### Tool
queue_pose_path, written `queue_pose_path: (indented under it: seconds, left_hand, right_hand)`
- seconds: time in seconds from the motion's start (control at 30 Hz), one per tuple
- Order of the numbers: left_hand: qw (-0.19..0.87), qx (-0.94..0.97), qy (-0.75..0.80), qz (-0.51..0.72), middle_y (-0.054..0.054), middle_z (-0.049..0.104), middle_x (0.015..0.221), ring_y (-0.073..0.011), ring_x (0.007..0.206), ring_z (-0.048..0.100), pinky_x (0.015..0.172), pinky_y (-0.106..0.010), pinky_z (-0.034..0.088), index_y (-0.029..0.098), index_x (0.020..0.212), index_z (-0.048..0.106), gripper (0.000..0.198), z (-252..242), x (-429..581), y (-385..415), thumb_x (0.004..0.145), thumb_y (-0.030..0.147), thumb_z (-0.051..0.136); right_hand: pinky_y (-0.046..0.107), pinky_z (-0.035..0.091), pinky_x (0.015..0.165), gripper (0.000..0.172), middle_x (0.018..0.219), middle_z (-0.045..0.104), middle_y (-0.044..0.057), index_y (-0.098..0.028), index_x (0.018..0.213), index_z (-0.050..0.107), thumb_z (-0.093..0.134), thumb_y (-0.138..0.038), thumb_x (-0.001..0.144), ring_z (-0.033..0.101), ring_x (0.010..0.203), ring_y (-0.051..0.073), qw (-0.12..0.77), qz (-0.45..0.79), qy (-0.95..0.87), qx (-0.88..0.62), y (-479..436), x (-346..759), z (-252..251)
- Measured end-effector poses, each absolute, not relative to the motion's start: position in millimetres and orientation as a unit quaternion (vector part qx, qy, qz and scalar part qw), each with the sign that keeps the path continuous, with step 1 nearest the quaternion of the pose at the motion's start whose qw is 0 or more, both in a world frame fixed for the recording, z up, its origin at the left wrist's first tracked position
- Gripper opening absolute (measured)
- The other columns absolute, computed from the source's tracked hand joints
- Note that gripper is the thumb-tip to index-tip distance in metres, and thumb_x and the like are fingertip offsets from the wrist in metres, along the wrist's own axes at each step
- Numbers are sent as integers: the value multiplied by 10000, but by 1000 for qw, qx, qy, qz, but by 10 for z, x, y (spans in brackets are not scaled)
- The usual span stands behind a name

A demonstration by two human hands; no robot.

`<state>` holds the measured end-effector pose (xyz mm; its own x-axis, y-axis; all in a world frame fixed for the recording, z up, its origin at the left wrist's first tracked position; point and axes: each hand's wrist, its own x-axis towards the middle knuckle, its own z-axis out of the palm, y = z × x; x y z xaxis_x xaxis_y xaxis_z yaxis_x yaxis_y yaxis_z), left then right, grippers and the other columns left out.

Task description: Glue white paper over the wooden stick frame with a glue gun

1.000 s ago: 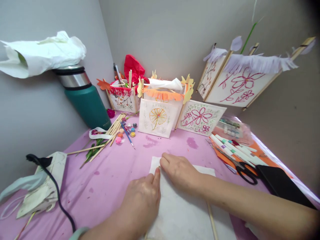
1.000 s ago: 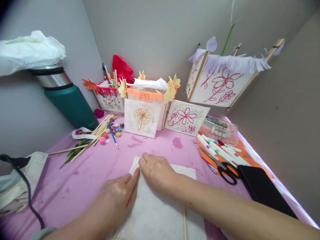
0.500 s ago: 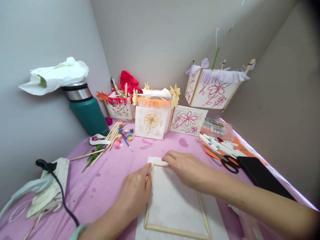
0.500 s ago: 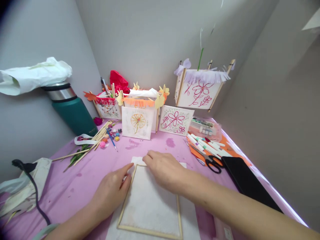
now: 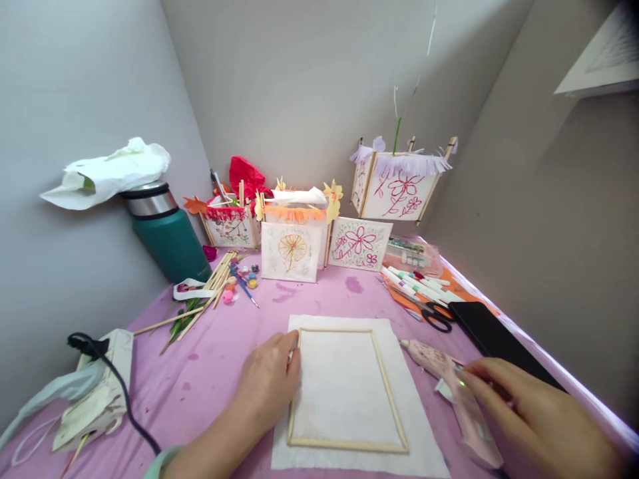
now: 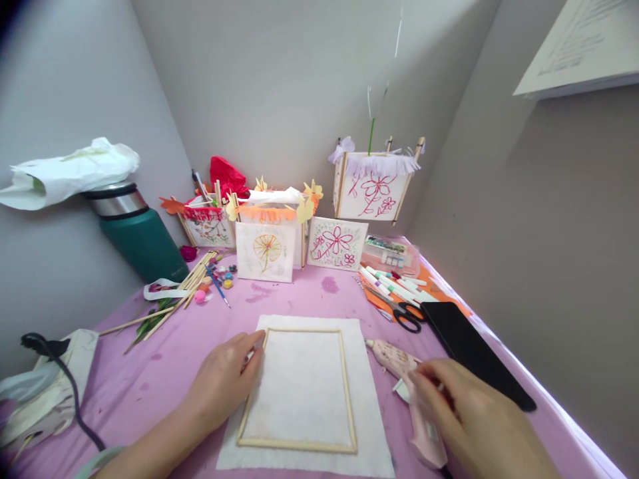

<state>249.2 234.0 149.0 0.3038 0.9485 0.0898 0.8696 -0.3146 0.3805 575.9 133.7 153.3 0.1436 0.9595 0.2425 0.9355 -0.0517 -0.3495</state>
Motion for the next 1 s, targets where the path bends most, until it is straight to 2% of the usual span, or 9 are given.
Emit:
queue_pose_path:
  seconds: [0.1, 0.23, 0.37, 0.47, 0.6, 0.8, 1.0]
  left_hand:
    - [130, 795, 574, 146, -37, 652, 871, -183, 813, 629, 703, -286, 423, 199, 1057, 613, 275, 1492, 2498, 2338, 917, 192, 376]
    - [126, 794, 579, 133, -39, 644, 864, -191, 808, 628, 696, -290, 421, 196, 1108, 595, 260, 1493, 2513, 2338, 915, 241, 427]
    - [116, 795, 584, 113, -23, 625, 822, -184, 737, 619, 654, -295, 414, 201, 1145, 587, 284, 1486, 2540, 2332, 923, 227, 412]
    - [103, 800, 583, 97, -34, 630, 845, -191, 745, 635, 640, -301, 426, 200, 1219, 554, 334, 1447, 2555, 2331, 938, 229, 376]
    - [71, 818, 563, 89, -56, 642, 852, -194, 724, 649, 617, -311, 451, 164, 1284, 515, 386, 1356, 2546, 2335, 948, 233, 338]
    - [33, 836, 534, 122, -48, 645, 794, -178, 625, 643, 531, -299, 442, 138, 1267, 524, 392, 1279, 2519, 2334, 940, 220, 324]
    - [54, 821, 560, 97, -44, 646, 804, -187, 673, 656, 556, -304, 451, 161, 1271, 524, 391, 1289, 2537, 2333, 942, 228, 323]
  right_hand:
    - [308, 457, 650, 250, 864, 671, 66, -246, 859, 613, 417, -379, 939, 625, 749, 211, 187, 97, -728, -652, 1630, 5329, 1779]
    - [279, 422, 681, 181, 876, 655, 52, -203, 861, 617, 456, -250, 928, 608, 767, 176, 136, 117, -813, -554, 2230, 4738, 2008]
    - [272, 402, 658, 150, 1009, 645, 75, -170, 978, 630, 526, -222, 884, 618, 820, 186, 59, 94, -844, -525, 2715, 4385, 1861]
    - [271, 389, 632, 159, 989, 639, 75, -162, 992, 622, 531, -237, 885, 616, 797, 182, 29, 79, -869, -488, 2886, 4279, 1674]
    - [273, 363, 592, 142, 922, 633, 61, -162, 942, 610, 474, -173, 904, 600, 743, 169, 25, 59, -887, -457, 2953, 4264, 1534]
    - [269, 350, 588, 113, 901, 625, 59, -156, 929, 591, 485, -146, 892, 575, 730, 160, 23, 67, -895, -439, 2984, 4279, 1511]
    - [277, 366, 574, 143, 905, 620, 66, -161, 944, 588, 459, -115, 902, 570, 721, 168, -3, 52, -899, -436, 2950, 4248, 1524]
